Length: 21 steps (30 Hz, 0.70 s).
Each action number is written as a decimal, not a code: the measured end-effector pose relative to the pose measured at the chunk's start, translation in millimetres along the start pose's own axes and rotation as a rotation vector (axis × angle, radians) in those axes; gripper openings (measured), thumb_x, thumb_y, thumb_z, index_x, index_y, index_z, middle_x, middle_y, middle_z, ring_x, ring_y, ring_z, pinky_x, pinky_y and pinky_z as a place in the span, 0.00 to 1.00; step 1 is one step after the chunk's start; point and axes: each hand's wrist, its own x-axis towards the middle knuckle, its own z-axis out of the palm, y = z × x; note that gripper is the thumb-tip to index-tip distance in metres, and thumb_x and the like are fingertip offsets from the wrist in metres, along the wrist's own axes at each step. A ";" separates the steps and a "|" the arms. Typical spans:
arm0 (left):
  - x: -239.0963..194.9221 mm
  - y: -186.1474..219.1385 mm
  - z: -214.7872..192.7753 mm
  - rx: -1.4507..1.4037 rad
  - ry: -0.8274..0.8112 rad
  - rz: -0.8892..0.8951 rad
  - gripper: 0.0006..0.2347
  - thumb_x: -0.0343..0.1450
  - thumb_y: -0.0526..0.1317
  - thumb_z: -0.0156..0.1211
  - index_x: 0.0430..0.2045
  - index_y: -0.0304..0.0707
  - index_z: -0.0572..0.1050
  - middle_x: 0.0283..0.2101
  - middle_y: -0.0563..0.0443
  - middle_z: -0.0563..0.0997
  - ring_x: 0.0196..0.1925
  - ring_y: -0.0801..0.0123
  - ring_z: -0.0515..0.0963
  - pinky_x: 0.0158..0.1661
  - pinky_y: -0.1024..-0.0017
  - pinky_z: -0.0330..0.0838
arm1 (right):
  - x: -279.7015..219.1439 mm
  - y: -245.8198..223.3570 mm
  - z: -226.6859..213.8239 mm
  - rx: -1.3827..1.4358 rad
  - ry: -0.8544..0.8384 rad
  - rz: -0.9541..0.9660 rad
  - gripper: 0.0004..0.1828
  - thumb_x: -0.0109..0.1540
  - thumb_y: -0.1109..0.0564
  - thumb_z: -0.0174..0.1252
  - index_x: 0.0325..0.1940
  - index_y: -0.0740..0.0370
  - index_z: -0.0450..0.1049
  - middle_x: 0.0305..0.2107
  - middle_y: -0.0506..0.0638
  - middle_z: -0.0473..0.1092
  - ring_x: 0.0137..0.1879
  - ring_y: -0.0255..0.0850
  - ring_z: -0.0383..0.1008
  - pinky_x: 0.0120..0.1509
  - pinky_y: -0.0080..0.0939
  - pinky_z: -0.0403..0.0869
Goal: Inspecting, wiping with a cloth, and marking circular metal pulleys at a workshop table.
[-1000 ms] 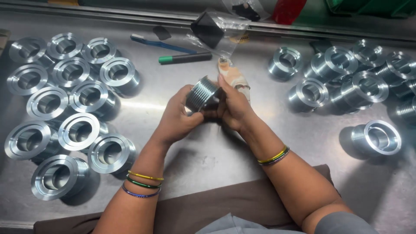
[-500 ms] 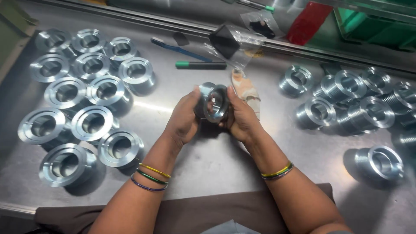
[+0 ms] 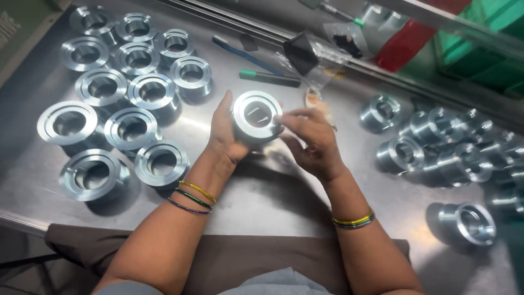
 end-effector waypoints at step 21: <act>16.3 27.5 -43.9 1.490 0.283 0.720 0.32 0.76 0.61 0.49 0.65 0.30 0.66 0.69 0.36 0.68 0.74 0.48 0.66 0.73 0.51 0.59 | -71.2 -12.9 -86.5 -0.604 0.037 0.379 0.13 0.56 0.54 0.73 0.40 0.54 0.77 0.31 0.47 0.73 0.44 0.47 0.70 0.54 0.54 0.63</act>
